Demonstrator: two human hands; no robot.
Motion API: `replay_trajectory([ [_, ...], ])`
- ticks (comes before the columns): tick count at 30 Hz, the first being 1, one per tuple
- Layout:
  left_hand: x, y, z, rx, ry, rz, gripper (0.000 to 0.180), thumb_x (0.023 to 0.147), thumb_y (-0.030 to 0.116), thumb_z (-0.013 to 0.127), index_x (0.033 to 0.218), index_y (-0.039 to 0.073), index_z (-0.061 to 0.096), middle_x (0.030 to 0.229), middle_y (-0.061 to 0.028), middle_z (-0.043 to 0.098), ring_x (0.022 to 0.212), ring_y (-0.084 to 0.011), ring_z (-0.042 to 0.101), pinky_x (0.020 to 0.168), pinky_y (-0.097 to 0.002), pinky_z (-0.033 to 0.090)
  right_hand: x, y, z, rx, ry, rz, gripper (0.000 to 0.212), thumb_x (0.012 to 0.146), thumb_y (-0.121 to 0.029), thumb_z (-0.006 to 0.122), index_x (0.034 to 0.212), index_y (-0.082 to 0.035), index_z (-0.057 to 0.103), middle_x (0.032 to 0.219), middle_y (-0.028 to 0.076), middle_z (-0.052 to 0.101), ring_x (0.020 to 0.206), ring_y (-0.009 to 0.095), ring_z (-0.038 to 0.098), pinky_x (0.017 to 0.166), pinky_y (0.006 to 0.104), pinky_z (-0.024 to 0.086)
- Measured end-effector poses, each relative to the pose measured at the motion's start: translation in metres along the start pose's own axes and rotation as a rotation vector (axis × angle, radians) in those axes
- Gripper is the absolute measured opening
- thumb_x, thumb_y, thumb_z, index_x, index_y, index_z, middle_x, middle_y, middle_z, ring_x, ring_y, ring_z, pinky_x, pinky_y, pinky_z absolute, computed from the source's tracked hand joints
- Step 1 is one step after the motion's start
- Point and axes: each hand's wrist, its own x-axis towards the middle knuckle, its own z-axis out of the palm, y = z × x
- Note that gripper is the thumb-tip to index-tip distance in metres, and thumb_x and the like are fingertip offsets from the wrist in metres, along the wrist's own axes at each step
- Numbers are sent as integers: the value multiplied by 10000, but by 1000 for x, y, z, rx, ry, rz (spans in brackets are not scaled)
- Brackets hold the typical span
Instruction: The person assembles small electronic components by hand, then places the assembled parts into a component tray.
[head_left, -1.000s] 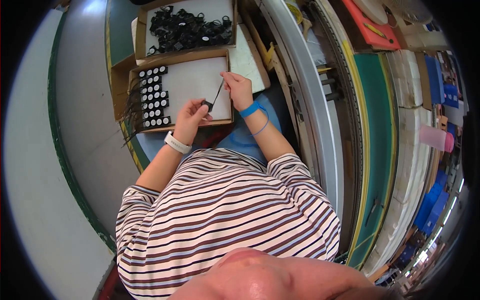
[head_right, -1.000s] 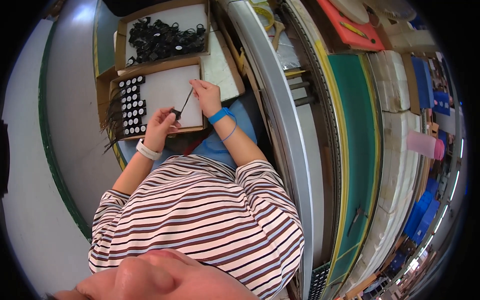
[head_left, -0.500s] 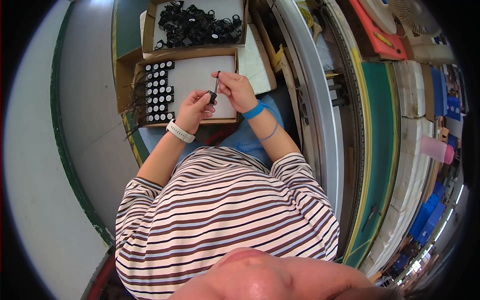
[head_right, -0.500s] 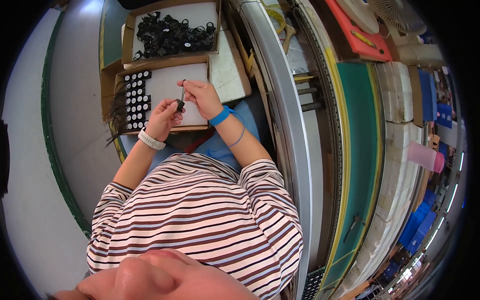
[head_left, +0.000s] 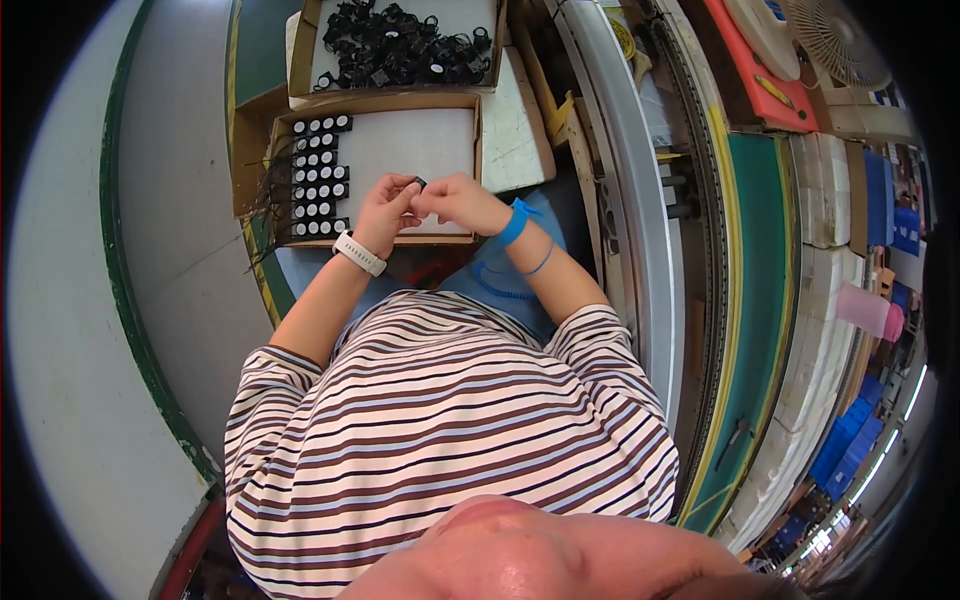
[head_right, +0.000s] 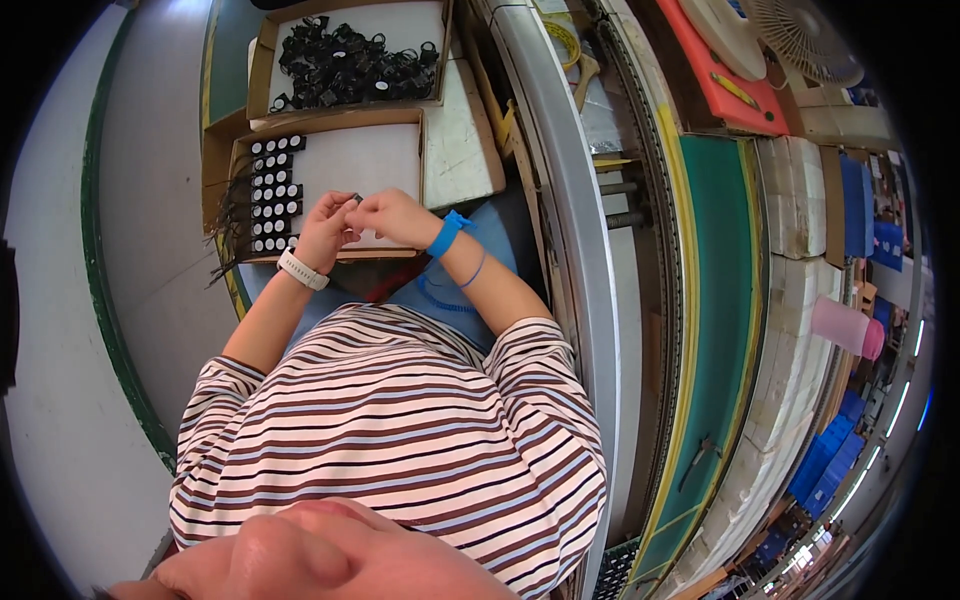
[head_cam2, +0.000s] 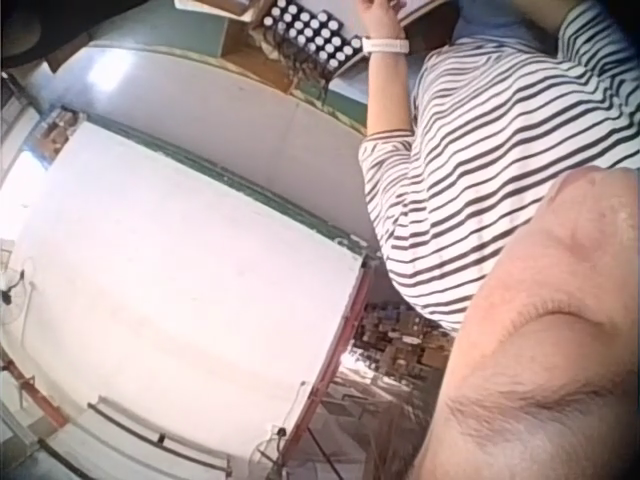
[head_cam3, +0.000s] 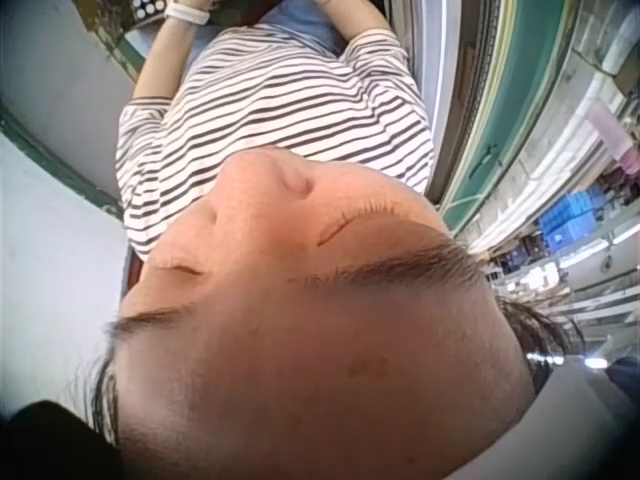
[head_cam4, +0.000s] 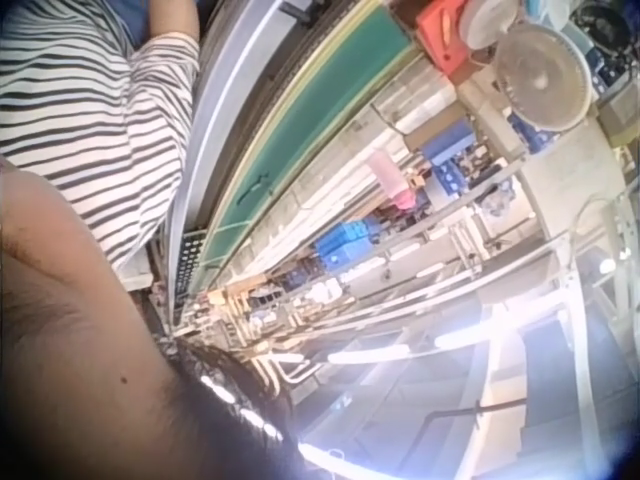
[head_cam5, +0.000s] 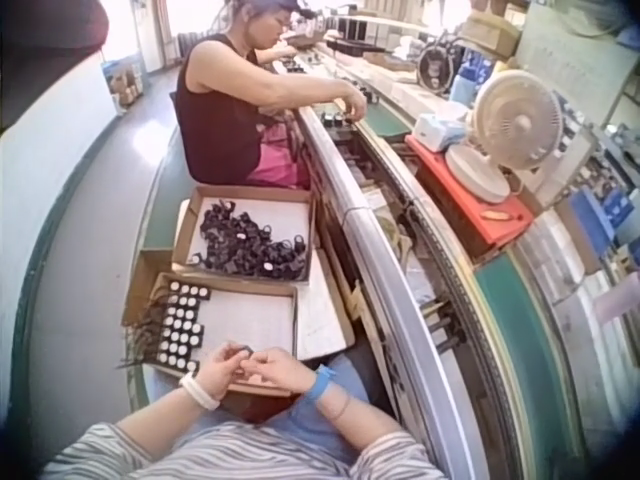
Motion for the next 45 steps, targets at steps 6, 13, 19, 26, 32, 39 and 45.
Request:
replay_trajectory([
  [6,-11,8,2,132,-30,-75,222,816,162,522,990,38,461,812,-31,539,663,-92,530,574,-204,436,-1,18,-12,800,-175,370,244,820,-244,500,700,-36,542,524,-55,385,435,45,317,483,200,322],
  [13,-9,1,-8,-4,18,-218,214,834,173,489,1015,64,457,778,-15,552,651,-102,549,578,-214,436,-13,4,2,-284,157,-106,202,747,-198,590,755,3,605,659,18,567,635,109,495,556,242,396],
  [19,-9,-1,-1,-77,-81,-205,224,839,169,482,1032,57,467,813,-24,548,654,-90,520,602,-207,432,-8,13,3,488,234,180,140,785,-158,556,810,-21,572,685,31,583,560,68,501,525,183,407],
  [26,-5,5,-7,28,-174,-113,221,794,127,550,975,29,471,824,-44,552,668,-95,533,606,-208,442,4,20,-4,637,164,287,123,775,-161,568,780,-38,566,643,1,545,544,54,480,481,164,377],
  [32,12,23,-10,340,-248,-97,247,729,74,600,927,13,466,836,-65,566,722,-115,557,628,-216,445,22,22,-8,392,108,224,158,726,-162,623,776,-26,560,631,9,537,535,62,480,443,171,353],
  [39,43,41,-33,435,-252,17,215,705,10,581,903,1,498,842,-56,578,754,-113,559,664,-216,437,41,28,-2,450,235,236,165,750,-180,601,755,-37,519,625,-1,514,542,61,478,446,180,353],
  [45,131,103,-69,552,134,435,307,693,132,642,944,1,523,872,-80,585,787,-152,557,698,-253,437,41,39,-2,571,283,271,120,777,-156,558,774,-43,519,652,6,517,573,59,468,486,179,368],
])
